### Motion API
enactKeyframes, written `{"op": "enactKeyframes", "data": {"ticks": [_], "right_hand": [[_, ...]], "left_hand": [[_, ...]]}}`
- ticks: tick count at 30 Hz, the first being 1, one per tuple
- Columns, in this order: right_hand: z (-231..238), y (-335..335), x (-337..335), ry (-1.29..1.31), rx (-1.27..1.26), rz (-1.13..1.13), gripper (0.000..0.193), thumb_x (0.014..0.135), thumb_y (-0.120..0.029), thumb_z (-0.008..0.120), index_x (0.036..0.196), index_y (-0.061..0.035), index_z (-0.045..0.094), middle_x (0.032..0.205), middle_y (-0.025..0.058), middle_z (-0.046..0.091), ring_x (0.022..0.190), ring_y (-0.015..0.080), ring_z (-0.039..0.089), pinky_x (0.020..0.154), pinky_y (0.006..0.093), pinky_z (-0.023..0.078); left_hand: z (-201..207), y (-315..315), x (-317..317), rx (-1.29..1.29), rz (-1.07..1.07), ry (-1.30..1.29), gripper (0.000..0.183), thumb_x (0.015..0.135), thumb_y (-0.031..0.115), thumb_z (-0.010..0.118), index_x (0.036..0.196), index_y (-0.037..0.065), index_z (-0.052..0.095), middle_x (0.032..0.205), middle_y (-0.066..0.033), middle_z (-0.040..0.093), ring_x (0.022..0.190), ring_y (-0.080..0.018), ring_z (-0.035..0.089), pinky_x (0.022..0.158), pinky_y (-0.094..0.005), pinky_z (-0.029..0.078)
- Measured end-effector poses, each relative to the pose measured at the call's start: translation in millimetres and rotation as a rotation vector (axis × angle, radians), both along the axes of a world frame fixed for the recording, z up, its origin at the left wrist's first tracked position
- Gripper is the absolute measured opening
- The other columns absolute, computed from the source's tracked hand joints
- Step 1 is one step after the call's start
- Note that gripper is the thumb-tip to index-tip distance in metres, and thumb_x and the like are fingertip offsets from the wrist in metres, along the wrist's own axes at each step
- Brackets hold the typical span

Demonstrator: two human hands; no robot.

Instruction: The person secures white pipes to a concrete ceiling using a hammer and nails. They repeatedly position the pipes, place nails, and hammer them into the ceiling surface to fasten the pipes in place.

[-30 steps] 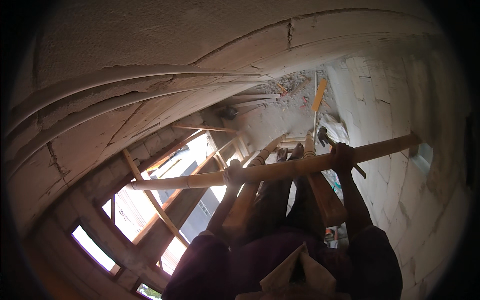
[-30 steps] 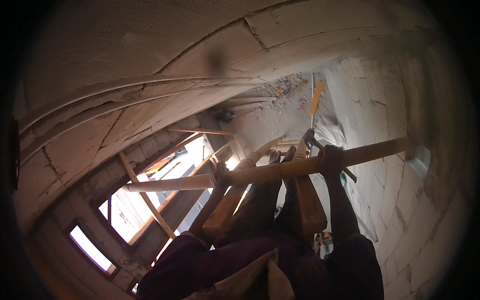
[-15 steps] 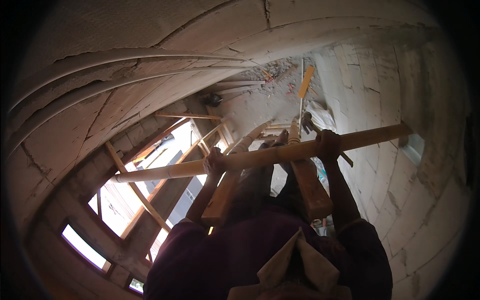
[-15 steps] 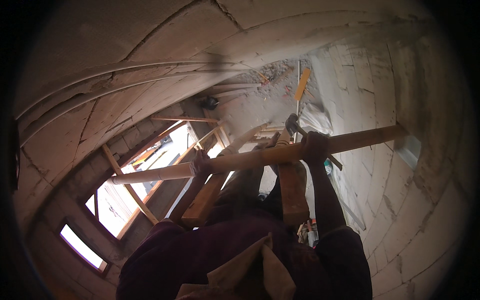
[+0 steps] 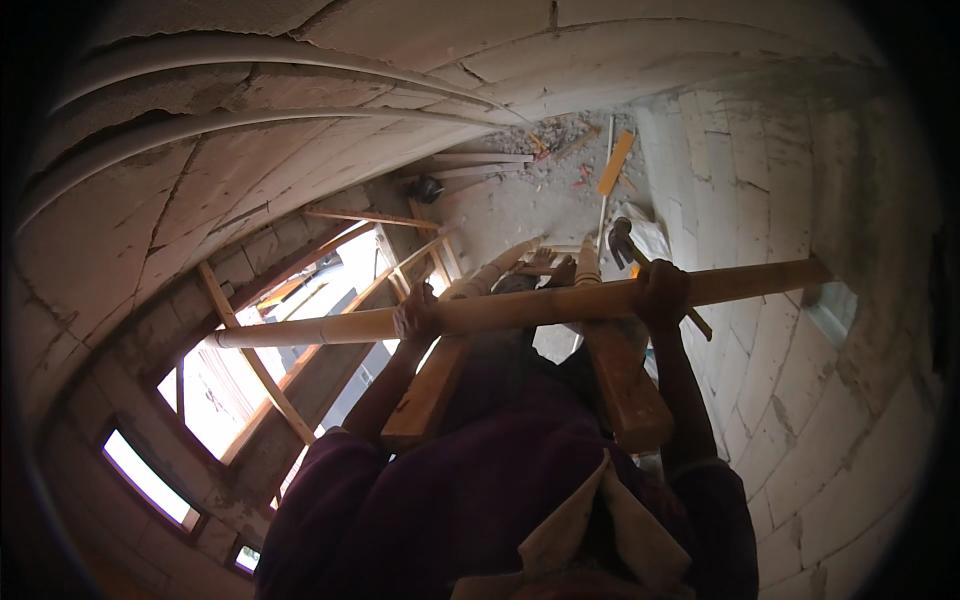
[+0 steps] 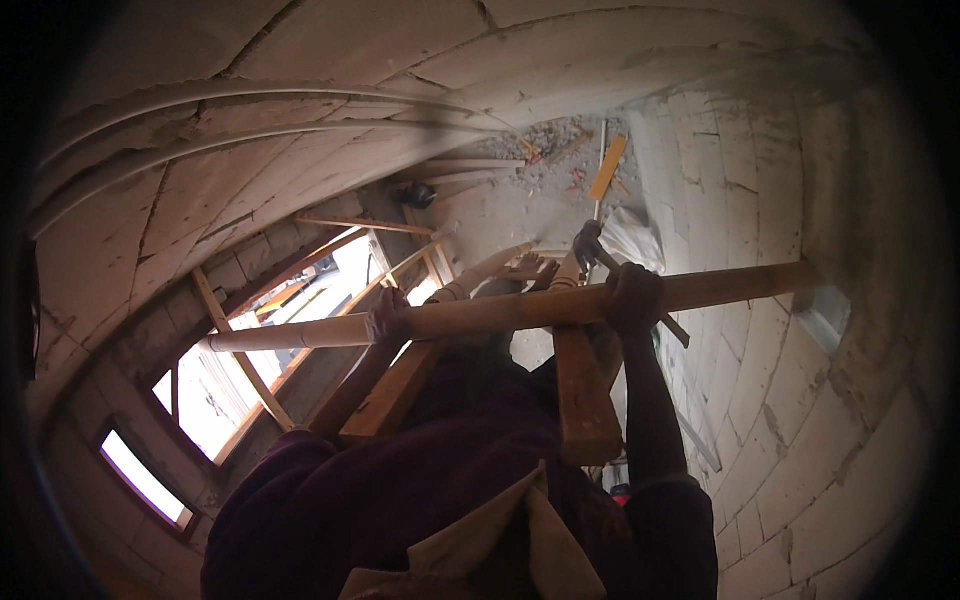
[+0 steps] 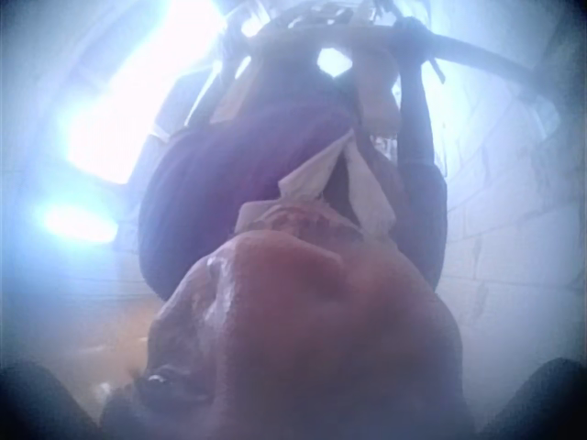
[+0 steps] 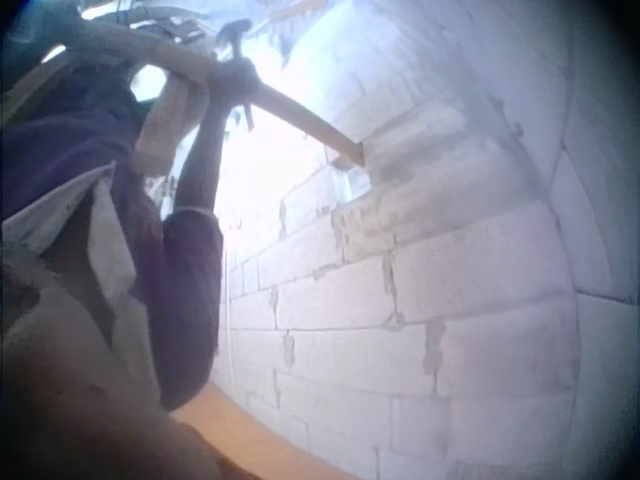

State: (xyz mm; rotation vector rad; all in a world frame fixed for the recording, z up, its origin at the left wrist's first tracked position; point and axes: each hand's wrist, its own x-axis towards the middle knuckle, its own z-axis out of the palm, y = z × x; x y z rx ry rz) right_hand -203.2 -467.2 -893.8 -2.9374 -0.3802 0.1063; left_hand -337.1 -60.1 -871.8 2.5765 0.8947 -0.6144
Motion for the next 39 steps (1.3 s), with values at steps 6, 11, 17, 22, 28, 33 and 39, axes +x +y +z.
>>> {"op": "enactKeyframes", "data": {"ticks": [6,11,17,22,28,33,39], "right_hand": [[-7.4,-2.7,-5.1,-0.038,-0.058,-0.022,0.016,0.082,-0.019,0.062,0.076,-0.0100,0.050,0.069,0.0086,0.052,0.066,0.0291,0.055,0.065,0.0430,0.042],[-0.7,1.2,-0.8,-0.177,-0.006,0.007,0.016,0.083,-0.018,0.059,0.072,-0.0120,0.049,0.068,0.0061,0.050,0.064,0.0259,0.053,0.063,0.0422,0.042],[0.2,-1.7,-6.1,-0.049,0.001,-0.002,0.015,0.081,-0.019,0.062,0.074,-0.0094,0.053,0.065,0.0095,0.052,0.061,0.0307,0.055,0.061,0.0444,0.042],[-3.1,-0.8,-5.5,-0.027,0.022,-0.061,0.017,0.082,-0.019,0.059,0.071,-0.0105,0.049,0.065,0.0078,0.050,0.062,0.0293,0.054,0.062,0.0453,0.042],[-1.0,-1.4,-5.8,-0.064,0.030,-0.045,0.018,0.078,-0.020,0.063,0.070,-0.0089,0.051,0.064,0.0099,0.054,0.059,0.0313,0.056,0.060,0.0467,0.043],[-5.1,-0.4,0.6,-0.053,0.053,-0.050,0.017,0.077,-0.019,0.063,0.068,-0.0097,0.051,0.062,0.0089,0.053,0.056,0.0304,0.055,0.057,0.0463,0.043],[-2.6,-5.7,-10.0,-0.062,-0.016,-0.019,0.019,0.078,-0.023,0.067,0.074,-0.0124,0.052,0.068,0.0066,0.051,0.065,0.0281,0.054,0.064,0.0426,0.042]], "left_hand": [[1.9,-3.0,2.2,-0.019,0.018,-0.053,0.020,0.094,0.026,0.048,0.087,0.010,0.058,0.071,-0.0112,0.066,0.069,-0.0340,0.066,0.064,-0.0479,0.049],[-0.9,1.3,-1.9,-0.024,-0.051,-0.065,0.017,0.092,0.025,0.050,0.093,0.011,0.060,0.077,-0.0179,0.066,0.073,-0.0383,0.064,0.065,-0.0520,0.048],[-1.3,0.7,-9.9,0.001,-0.070,-0.067,0.026,0.094,0.030,0.044,0.087,0.010,0.059,0.076,-0.0098,0.068,0.073,-0.0340,0.066,0.070,-0.0469,0.049],[-10.0,7.5,-9.1,0.035,-0.100,0.006,0.026,0.095,0.031,0.044,0.088,0.011,0.060,0.078,-0.0087,0.069,0.073,-0.0330,0.066,0.070,-0.0472,0.050],[-4.7,7.8,-9.6,0.016,-0.159,0.002,0.027,0.096,0.031,0.042,0.089,0.011,0.059,0.079,-0.0097,0.069,0.077,-0.0342,0.066,0.071,-0.0469,0.049],[11.4,-0.6,7.6,-0.066,-0.008,-0.007,0.027,0.096,0.031,0.041,0.088,0.011,0.059,0.080,-0.0102,0.069,0.075,-0.0348,0.066,0.070,-0.0472,0.049],[-1.3,2.9,-11.5,-0.006,-0.081,-0.071,0.025,0.095,0.028,0.045,0.087,0.010,0.061,0.079,-0.0138,0.068,0.076,-0.0345,0.066,0.070,-0.0460,0.051]]}}
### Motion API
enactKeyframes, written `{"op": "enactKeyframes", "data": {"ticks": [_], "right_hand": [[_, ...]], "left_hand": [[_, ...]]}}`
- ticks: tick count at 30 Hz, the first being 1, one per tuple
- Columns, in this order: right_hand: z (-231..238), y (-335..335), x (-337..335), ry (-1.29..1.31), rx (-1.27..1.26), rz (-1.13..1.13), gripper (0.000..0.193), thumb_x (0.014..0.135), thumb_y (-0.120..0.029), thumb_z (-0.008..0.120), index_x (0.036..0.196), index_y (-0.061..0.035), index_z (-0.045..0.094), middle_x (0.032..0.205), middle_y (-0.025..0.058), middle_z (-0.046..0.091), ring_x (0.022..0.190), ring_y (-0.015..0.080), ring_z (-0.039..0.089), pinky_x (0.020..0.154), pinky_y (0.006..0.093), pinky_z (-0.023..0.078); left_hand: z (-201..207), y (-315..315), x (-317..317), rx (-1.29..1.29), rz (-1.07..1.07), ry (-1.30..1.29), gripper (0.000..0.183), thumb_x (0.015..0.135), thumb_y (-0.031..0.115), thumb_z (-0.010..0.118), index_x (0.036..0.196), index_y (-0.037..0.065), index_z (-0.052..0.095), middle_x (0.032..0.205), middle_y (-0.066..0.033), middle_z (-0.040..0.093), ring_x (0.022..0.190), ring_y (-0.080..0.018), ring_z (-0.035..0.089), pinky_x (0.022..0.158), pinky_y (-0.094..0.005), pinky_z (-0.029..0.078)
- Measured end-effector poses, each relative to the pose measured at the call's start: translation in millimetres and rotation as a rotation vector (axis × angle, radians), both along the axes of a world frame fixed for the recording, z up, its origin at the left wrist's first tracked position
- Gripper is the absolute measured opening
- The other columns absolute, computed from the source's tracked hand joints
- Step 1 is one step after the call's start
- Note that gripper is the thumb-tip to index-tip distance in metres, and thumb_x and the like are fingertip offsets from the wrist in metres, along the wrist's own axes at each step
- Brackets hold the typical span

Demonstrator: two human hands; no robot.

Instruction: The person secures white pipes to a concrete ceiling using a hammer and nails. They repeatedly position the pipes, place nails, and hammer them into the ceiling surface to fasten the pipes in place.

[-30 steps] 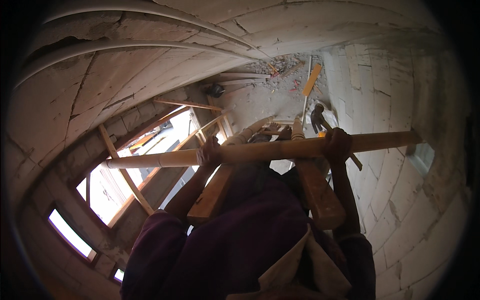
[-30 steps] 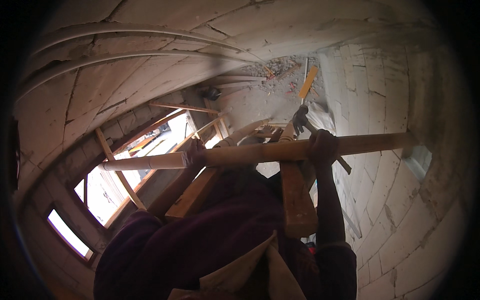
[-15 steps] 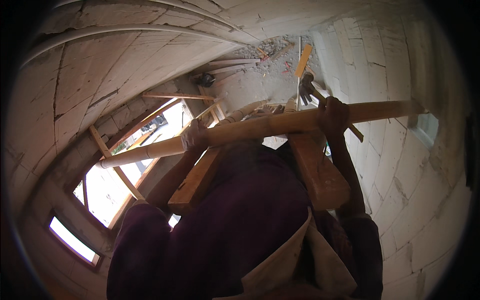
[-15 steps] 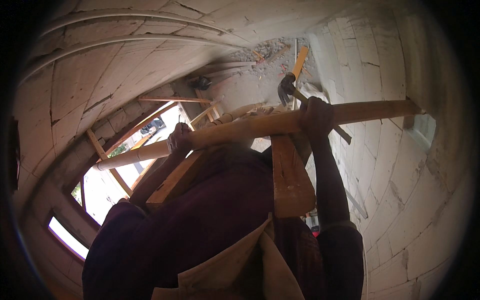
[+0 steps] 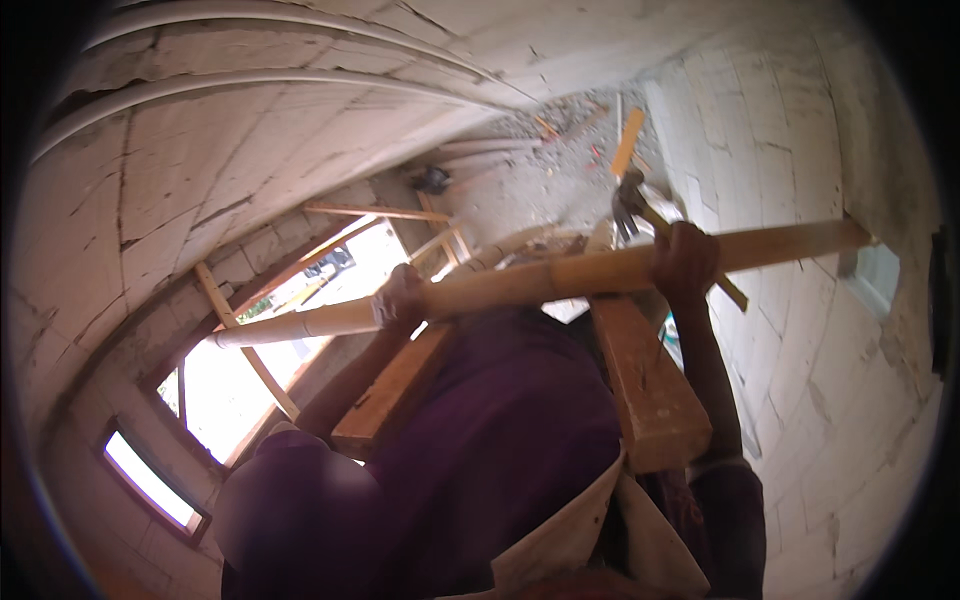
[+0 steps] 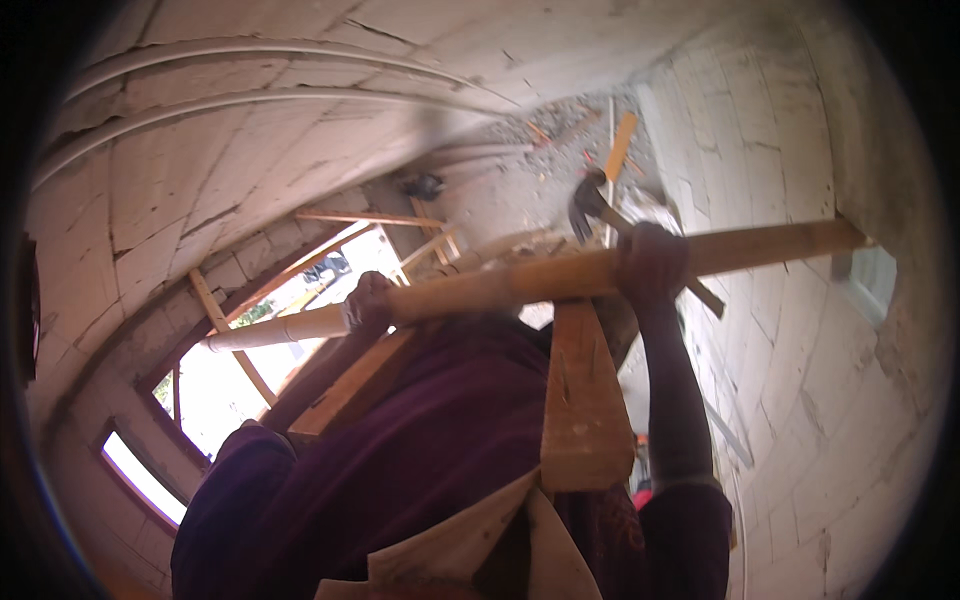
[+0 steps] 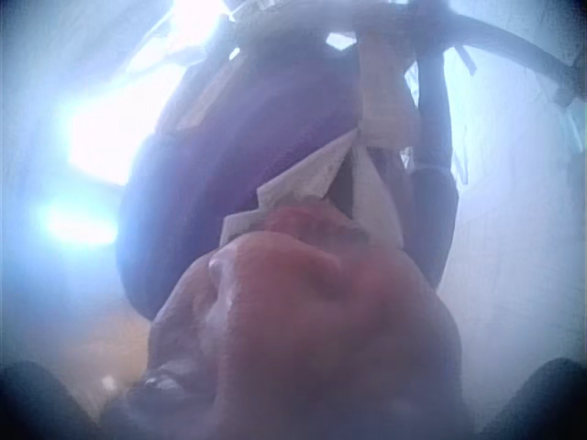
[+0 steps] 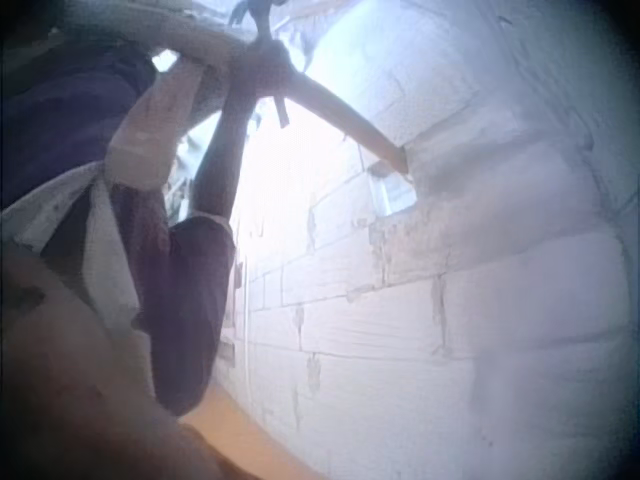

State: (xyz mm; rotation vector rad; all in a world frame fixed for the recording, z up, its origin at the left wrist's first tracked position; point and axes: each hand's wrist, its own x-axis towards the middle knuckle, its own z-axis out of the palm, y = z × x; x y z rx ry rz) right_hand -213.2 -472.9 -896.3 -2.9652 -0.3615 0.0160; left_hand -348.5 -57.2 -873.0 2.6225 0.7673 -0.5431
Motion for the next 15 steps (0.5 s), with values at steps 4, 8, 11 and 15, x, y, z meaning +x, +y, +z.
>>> {"op": "enactKeyframes", "data": {"ticks": [4,8,11,15], "right_hand": [[0.0,0.6,-7.1,-0.055,0.030,-0.047,0.016,0.080,-0.020,0.064,0.075,-0.0120,0.051,0.070,0.0069,0.050,0.070,0.0278,0.054,0.067,0.0439,0.041],[-0.2,2.0,-3.9,-0.123,0.086,-0.042,0.016,0.079,-0.019,0.065,0.078,-0.0099,0.051,0.071,0.0084,0.050,0.070,0.0294,0.053,0.069,0.0431,0.041],[1.8,2.3,-1.2,-0.067,0.083,-0.079,0.017,0.080,-0.018,0.065,0.078,-0.0096,0.051,0.072,0.0082,0.050,0.070,0.0296,0.053,0.069,0.0428,0.041],[-5.2,2.3,-5.8,-0.082,0.033,-0.115,0.018,0.082,-0.020,0.065,0.077,-0.0097,0.050,0.072,0.0082,0.050,0.070,0.0295,0.052,0.070,0.0427,0.041]], "left_hand": [[-9.9,4.9,-10.2,-0.012,-0.040,-0.040,0.026,0.095,0.028,0.044,0.089,0.008,0.060,0.078,-0.0124,0.068,0.073,-0.0329,0.068,0.070,-0.0450,0.052],[1.5,0.4,-6.3,-0.006,-0.140,-0.094,0.023,0.094,0.024,0.043,0.090,0.008,0.059,0.078,-0.0114,0.067,0.072,-0.0318,0.067,0.067,-0.0441,0.051],[7.1,-5.2,0.3,-0.010,-0.102,-0.079,0.013,0.090,0.020,0.051,0.092,0.008,0.054,0.073,-0.0147,0.060,0.065,-0.0339,0.063,0.058,-0.0483,0.048],[6.6,-2.6,0.2,0.015,-0.091,-0.068,0.015,0.090,0.024,0.052,0.092,0.010,0.056,0.074,-0.0159,0.064,0.068,-0.0375,0.064,0.061,-0.0492,0.049]]}}
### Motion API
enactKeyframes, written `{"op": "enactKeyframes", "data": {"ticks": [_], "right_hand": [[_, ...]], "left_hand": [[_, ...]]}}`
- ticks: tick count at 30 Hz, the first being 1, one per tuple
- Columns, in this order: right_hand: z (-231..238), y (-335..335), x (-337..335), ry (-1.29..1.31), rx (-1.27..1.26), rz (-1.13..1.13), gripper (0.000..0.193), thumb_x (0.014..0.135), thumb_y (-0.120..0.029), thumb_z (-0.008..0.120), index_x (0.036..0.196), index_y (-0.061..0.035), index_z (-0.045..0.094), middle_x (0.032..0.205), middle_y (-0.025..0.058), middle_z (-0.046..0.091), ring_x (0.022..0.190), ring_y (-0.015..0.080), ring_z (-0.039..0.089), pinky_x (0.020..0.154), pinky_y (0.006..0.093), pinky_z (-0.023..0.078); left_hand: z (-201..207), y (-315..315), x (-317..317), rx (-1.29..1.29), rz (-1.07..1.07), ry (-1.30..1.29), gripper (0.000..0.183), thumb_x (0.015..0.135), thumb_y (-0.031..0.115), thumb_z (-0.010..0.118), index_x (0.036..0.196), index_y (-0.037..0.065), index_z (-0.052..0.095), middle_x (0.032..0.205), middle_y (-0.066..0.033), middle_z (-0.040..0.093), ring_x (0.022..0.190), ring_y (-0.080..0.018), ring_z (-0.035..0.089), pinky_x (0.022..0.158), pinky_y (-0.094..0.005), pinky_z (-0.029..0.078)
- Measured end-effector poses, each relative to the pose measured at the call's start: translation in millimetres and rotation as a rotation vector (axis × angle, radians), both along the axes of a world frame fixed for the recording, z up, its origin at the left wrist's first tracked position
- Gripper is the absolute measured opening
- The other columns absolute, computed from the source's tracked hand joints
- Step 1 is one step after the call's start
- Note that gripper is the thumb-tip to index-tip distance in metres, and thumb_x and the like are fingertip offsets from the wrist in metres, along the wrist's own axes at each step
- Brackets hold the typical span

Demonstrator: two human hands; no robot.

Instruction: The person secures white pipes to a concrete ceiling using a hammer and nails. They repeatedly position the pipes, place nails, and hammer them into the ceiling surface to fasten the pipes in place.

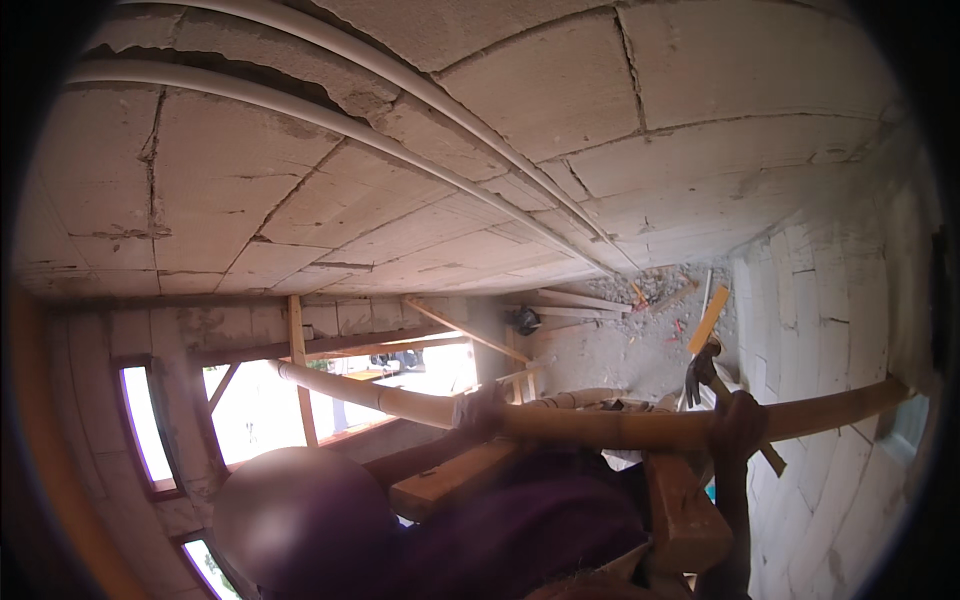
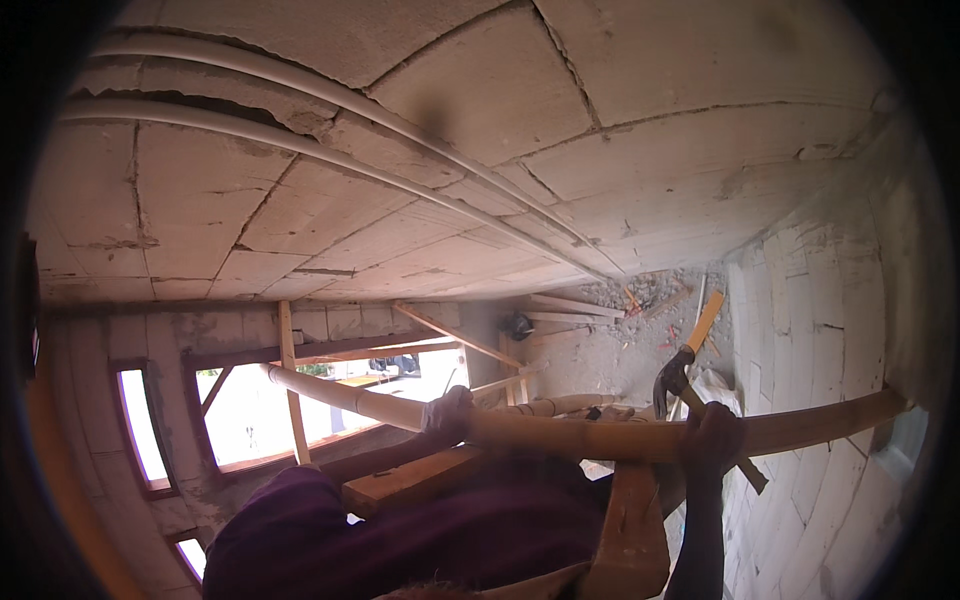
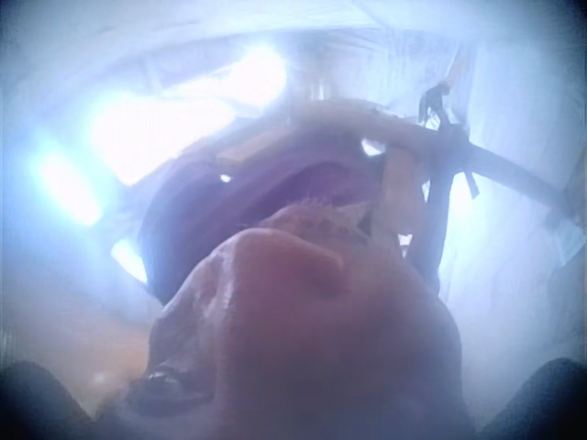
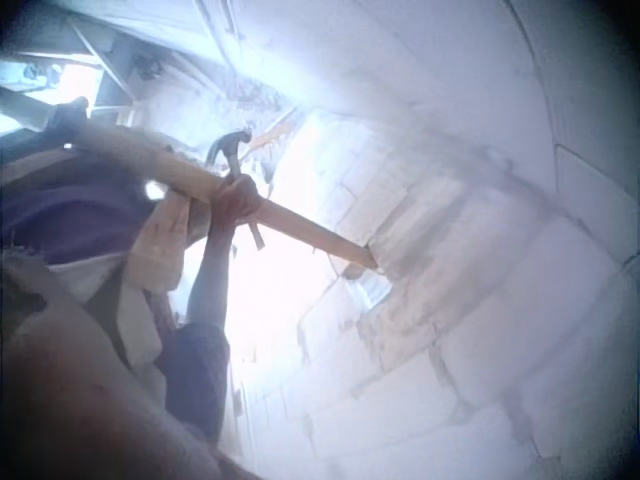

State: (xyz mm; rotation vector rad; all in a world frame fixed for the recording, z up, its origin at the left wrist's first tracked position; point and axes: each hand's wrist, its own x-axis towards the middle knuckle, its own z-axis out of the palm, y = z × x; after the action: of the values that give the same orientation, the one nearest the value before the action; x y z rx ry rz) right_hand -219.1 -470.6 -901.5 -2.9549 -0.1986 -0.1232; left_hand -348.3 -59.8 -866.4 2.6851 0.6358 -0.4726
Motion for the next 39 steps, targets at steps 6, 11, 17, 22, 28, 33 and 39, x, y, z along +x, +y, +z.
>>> {"op": "enactKeyframes", "data": {"ticks": [6,11,17,22,28,33,39], "right_hand": [[-4.1,0.1,-2.5,0.127,0.002,-0.054,0.019,0.078,-0.021,0.067,0.078,-0.0080,0.054,0.074,0.0127,0.055,0.074,0.0337,0.056,0.071,0.0464,0.042],[3.0,0.7,-3.1,0.173,0.136,-0.091,0.021,0.077,-0.022,0.068,0.077,-0.0058,0.055,0.074,0.0152,0.058,0.075,0.0368,0.058,0.072,0.0484,0.042],[21.3,9.4,-6.2,0.048,0.099,-0.072,0.020,0.077,-0.020,0.066,0.075,-0.0048,0.054,0.070,0.0161,0.058,0.071,0.0380,0.058,0.072,0.0492,0.042],[18.9,2.4,-12.2,-0.012,0.084,-0.058,0.022,0.077,-0.024,0.067,0.074,-0.0060,0.054,0.066,0.0139,0.056,0.064,0.0363,0.057,0.068,0.0487,0.041],[-24.2,-6.8,-4.8,-0.097,0.067,-0.033,0.022,0.077,-0.030,0.066,0.078,-0.0099,0.056,0.067,0.0089,0.057,0.063,0.0305,0.056,0.064,0.0430,0.039],[-30.7,-11.3,-7.6,-0.282,0.193,0.072,0.019,0.076,-0.032,0.066,0.083,-0.0158,0.058,0.075,0.0044,0.057,0.069,0.0271,0.056,0.067,0.0394,0.038],[-84.8,-33.2,-7.0,-0.328,0.243,0.026,0.030,0.066,-0.012,0.063,0.089,0.0010,0.049,0.082,0.0200,0.050,0.079,0.0368,0.049,0.070,0.0454,0.039]], "left_hand": [[-2.0,-5.0,-2.7,0.027,0.170,0.053,0.019,0.090,0.026,0.053,0.087,0.009,0.060,0.073,-0.0162,0.065,0.070,-0.0366,0.064,0.064,-0.0464,0.050],[-16.3,-3.1,-0.3,0.019,0.120,-0.026,0.020,0.091,0.026,0.052,0.089,0.008,0.060,0.074,-0.0155,0.066,0.070,-0.0345,0.065,0.064,-0.0450,0.051],[-34.4,8.8,-9.8,0.013,0.077,-0.127,0.021,0.092,0.026,0.051,0.091,0.007,0.060,0.075,-0.0147,0.067,0.070,-0.0320,0.066,0.064,-0.0434,0.052],[-47.1,8.2,-20.9,-0.032,0.042,-0.176,0.022,0.093,0.026,0.050,0.093,0.006,0.060,0.075,-0.0141,0.067,0.070,-0.0299,0.067,0.063,-0.0420,0.052],[-58.1,23.8,-25.8,-0.082,-0.091,-0.392,0.024,0.095,0.026,0.049,0.095,0.005,0.060,0.076,-0.0133,0.068,0.071,-0.0274,0.068,0.063,-0.0404,0.053],[-38.2,32.0,-2.7,-0.325,0.121,-0.523,0.024,0.096,0.024,0.048,0.100,0.003,0.059,0.076,-0.0119,0.068,0.070,-0.0240,0.069,0.061,-0.0378,0.053],[52.5,23.9,109.3,-1.098,0.534,-0.737,0.041,0.096,0.010,0.044,0.135,-0.002,0.036,0.080,-0.0125,0.063,0.074,-0.0252,0.068,0.066,-0.0301,0.055]]}}
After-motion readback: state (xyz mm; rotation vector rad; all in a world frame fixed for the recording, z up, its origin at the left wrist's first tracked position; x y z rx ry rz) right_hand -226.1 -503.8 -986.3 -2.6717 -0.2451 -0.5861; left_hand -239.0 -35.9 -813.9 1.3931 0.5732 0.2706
